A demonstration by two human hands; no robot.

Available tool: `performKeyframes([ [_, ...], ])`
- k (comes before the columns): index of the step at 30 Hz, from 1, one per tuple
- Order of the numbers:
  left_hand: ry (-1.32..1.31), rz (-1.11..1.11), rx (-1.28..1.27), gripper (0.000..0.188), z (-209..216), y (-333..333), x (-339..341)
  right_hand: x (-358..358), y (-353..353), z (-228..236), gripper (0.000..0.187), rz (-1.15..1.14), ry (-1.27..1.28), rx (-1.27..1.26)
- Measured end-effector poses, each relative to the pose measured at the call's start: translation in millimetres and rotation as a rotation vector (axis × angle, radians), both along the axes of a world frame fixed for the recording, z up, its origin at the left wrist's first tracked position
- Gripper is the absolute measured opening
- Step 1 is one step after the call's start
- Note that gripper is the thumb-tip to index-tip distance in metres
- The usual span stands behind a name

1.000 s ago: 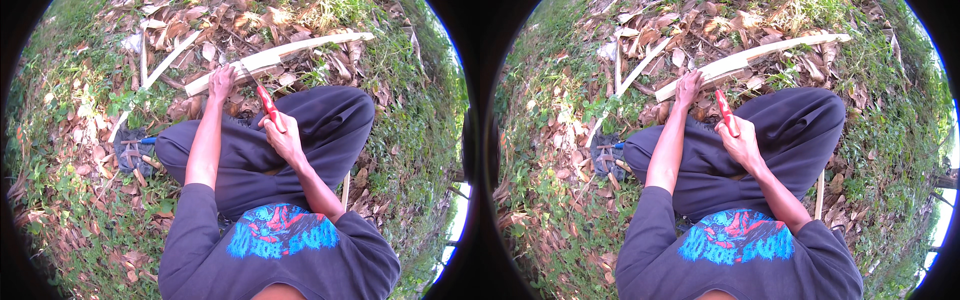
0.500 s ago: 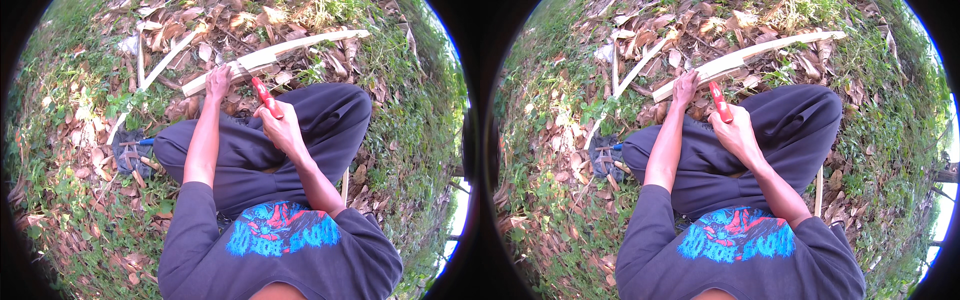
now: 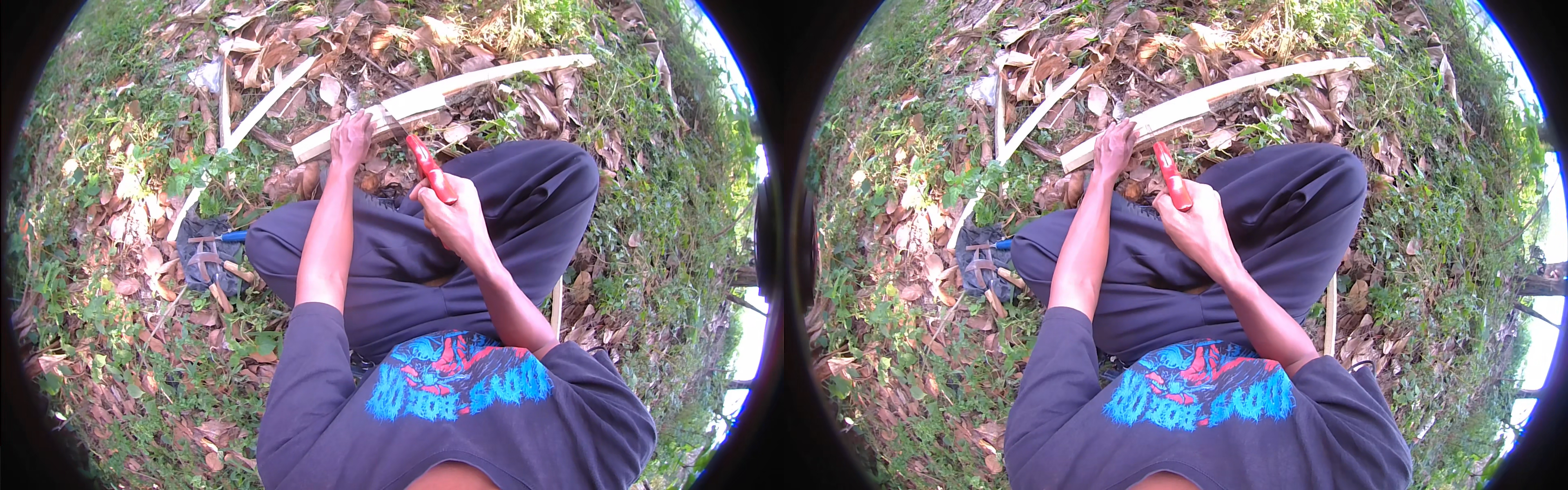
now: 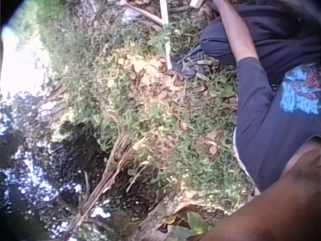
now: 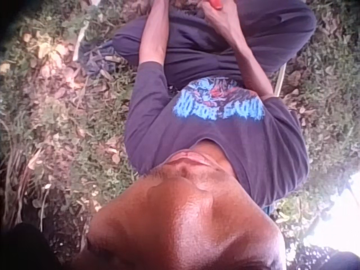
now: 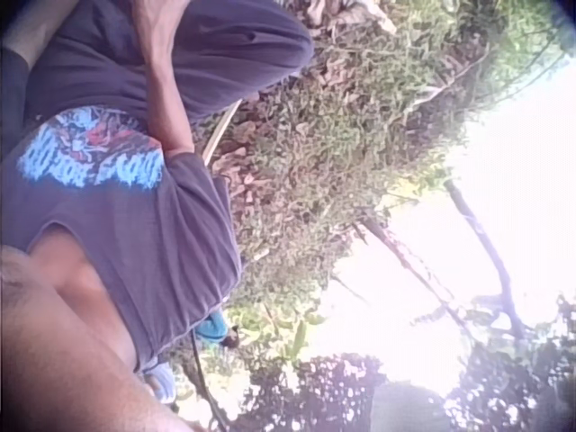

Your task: The person sits cross-legged on the ground and uses a red-handled hand saw to cut a long, thin piece of light-colored wood. They hold the wood steady with their left hand and saw through it with their right hand, creating smaller segments.

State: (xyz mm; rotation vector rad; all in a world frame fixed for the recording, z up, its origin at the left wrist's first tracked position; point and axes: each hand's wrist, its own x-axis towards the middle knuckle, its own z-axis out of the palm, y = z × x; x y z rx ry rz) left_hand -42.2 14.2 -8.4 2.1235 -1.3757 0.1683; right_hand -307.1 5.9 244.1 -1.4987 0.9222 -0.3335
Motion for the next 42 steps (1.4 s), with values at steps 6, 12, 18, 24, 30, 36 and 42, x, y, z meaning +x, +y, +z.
performKeyframes([
  [6,0.013,0.036,0.068,0.034,0.3,-0.3,-1.7,-4.8,-1.4,11.2,0.018,0.014,-0.037,0.016],
  [12,-0.003,0.028,0.038,0.033,-5.5,-0.2,-0.2,-12.1,-2.0,31.4,0.014,0.012,-0.136,0.048],
  [18,-0.009,0.019,-0.017,0.031,-9.0,0.1,1.4,-13.5,0.7,31.6,0.013,0.015,-0.141,0.093],
  [24,0.043,0.015,0.034,0.031,-2.4,0.1,1.8,-12.7,3.8,27.1,0.014,0.005,-0.119,0.192],
  [30,0.107,0.069,0.122,0.036,5.7,-1.4,-6.3,-10.0,7.1,22.3,0.013,0.009,-0.045,0.206],
  [36,0.169,0.105,0.151,0.038,-1.9,2.8,-3.8,-4.6,15.5,32.1,0.015,0.103,0.076,0.051],
  [42,0.181,0.108,0.262,0.042,10.2,-0.3,-12.9,-12.3,24.0,28.9,0.018,0.043,0.147,-0.313],
])
